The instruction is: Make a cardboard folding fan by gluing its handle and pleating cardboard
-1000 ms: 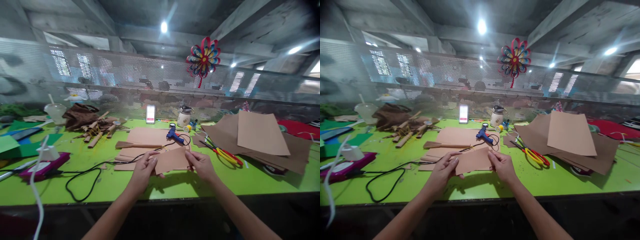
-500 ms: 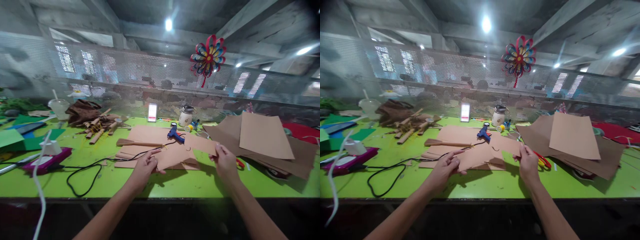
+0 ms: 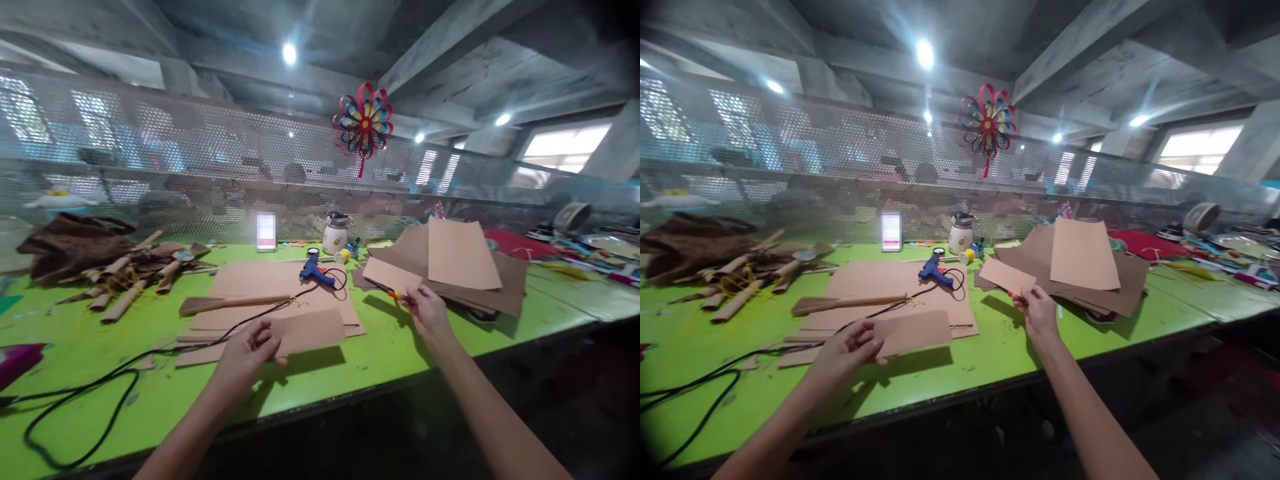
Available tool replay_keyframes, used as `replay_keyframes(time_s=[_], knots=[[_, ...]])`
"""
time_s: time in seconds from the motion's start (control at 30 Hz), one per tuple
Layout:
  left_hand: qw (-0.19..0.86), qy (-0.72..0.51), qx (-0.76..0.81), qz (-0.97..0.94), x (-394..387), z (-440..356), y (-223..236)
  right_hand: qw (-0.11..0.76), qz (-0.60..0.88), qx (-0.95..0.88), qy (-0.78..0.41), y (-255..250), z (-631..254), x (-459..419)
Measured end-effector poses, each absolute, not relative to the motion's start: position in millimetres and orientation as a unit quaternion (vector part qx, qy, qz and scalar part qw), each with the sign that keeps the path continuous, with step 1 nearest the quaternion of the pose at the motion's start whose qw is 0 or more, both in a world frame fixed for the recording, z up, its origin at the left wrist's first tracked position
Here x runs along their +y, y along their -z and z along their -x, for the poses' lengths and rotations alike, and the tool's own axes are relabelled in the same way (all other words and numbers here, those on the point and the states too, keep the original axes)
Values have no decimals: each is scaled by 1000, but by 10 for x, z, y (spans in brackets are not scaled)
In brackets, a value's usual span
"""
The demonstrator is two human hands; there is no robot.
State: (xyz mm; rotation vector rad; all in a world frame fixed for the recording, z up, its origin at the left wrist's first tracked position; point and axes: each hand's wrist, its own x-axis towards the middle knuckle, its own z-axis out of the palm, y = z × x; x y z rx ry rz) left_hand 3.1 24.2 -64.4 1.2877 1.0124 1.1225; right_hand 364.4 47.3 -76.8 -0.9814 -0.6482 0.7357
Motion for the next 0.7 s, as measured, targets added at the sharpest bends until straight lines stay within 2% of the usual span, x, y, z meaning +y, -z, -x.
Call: replay_keyframes(time_s=[0.3,0.53,0.7], knots=[[493,-389,415,-659,372,-54,598,755,464,-287,-363,821,-3618,563],[478,-374,435,-665,494,-96,612,744,481,-257,-386,511,-3544,617],[503,-383,426,-648,472,-105,656,625,488,-353,-496,523,-2922,402]])
